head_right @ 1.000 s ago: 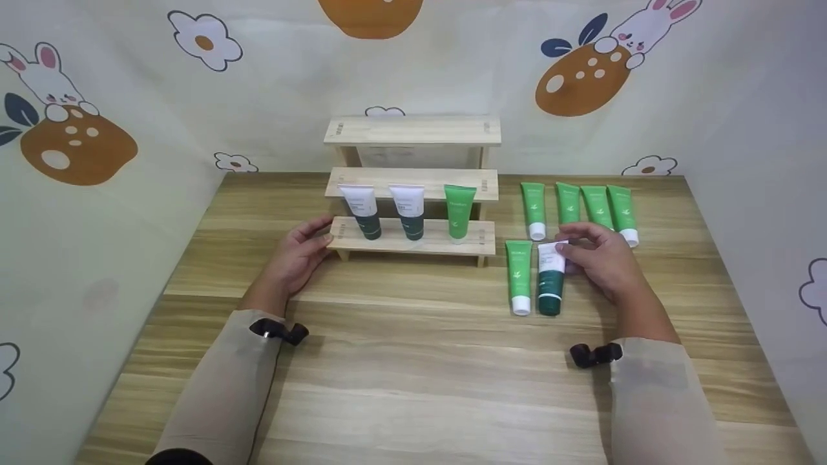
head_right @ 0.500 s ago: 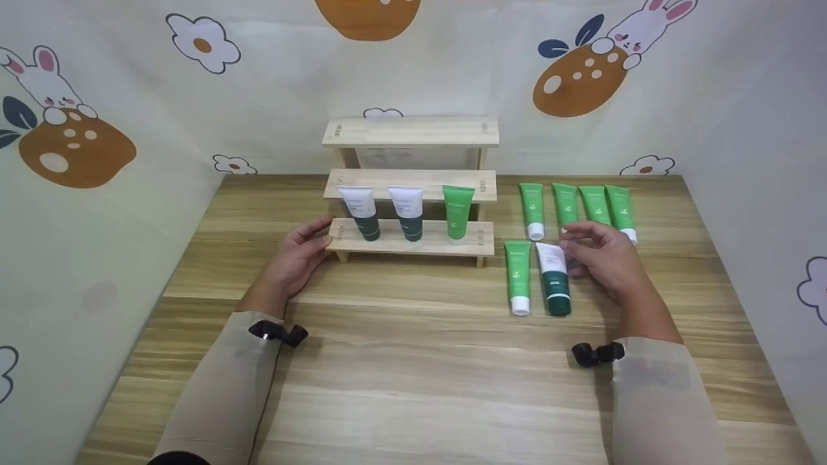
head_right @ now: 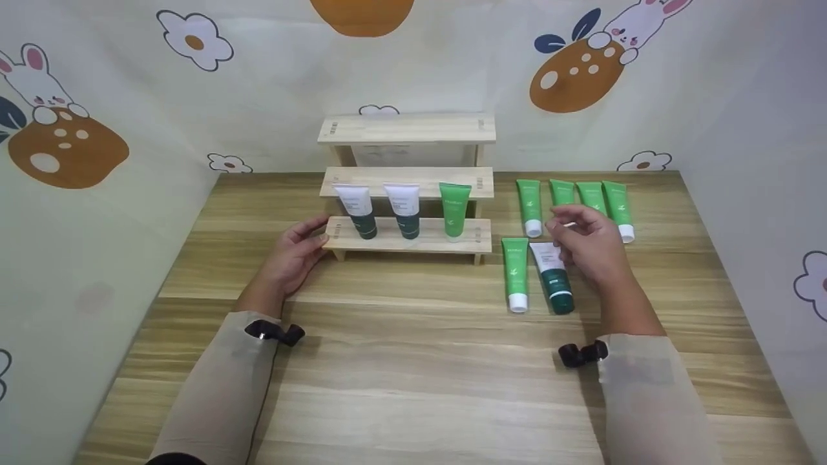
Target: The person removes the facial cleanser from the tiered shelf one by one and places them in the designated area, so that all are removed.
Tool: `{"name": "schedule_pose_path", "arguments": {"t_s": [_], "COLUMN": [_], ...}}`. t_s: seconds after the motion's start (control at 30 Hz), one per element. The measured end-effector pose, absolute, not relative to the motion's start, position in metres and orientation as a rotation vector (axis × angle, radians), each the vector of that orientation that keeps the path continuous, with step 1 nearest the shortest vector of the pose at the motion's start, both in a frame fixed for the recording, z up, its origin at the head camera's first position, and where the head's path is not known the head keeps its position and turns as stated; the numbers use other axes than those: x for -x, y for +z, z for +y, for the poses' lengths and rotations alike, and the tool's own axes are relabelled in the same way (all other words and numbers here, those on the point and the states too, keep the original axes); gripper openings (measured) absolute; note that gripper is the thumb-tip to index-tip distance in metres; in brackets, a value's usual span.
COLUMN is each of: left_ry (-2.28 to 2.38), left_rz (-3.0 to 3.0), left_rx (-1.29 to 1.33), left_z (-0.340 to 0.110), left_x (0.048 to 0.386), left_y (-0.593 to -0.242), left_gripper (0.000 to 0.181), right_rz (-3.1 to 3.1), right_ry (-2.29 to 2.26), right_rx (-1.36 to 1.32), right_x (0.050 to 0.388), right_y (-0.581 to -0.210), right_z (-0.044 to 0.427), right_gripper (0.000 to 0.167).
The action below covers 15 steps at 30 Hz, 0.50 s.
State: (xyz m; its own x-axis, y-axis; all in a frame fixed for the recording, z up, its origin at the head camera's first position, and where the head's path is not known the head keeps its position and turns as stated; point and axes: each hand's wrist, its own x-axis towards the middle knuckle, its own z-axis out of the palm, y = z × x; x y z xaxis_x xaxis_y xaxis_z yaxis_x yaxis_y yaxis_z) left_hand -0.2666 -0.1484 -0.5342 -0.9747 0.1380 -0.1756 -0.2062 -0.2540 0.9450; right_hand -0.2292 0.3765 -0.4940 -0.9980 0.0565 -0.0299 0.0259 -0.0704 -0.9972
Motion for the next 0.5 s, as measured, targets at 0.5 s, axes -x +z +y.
{"name": "schedule_pose_path", "arguments": {"t_s": [0.5], "left_ry": [2.32], "left_rz": [1.761], "left_rx": [0.097], "left_z": [-0.149], "left_x": [0.266], "left_y": [-0.534], "left_gripper": [0.054], "right_rz": [-2.099], "right_ry": [2.155], "right_rx": [-0.264], "right_x": [0.219], "right_y": [-0.459], "right_z": [0.304], "right_gripper": [0.03]}}
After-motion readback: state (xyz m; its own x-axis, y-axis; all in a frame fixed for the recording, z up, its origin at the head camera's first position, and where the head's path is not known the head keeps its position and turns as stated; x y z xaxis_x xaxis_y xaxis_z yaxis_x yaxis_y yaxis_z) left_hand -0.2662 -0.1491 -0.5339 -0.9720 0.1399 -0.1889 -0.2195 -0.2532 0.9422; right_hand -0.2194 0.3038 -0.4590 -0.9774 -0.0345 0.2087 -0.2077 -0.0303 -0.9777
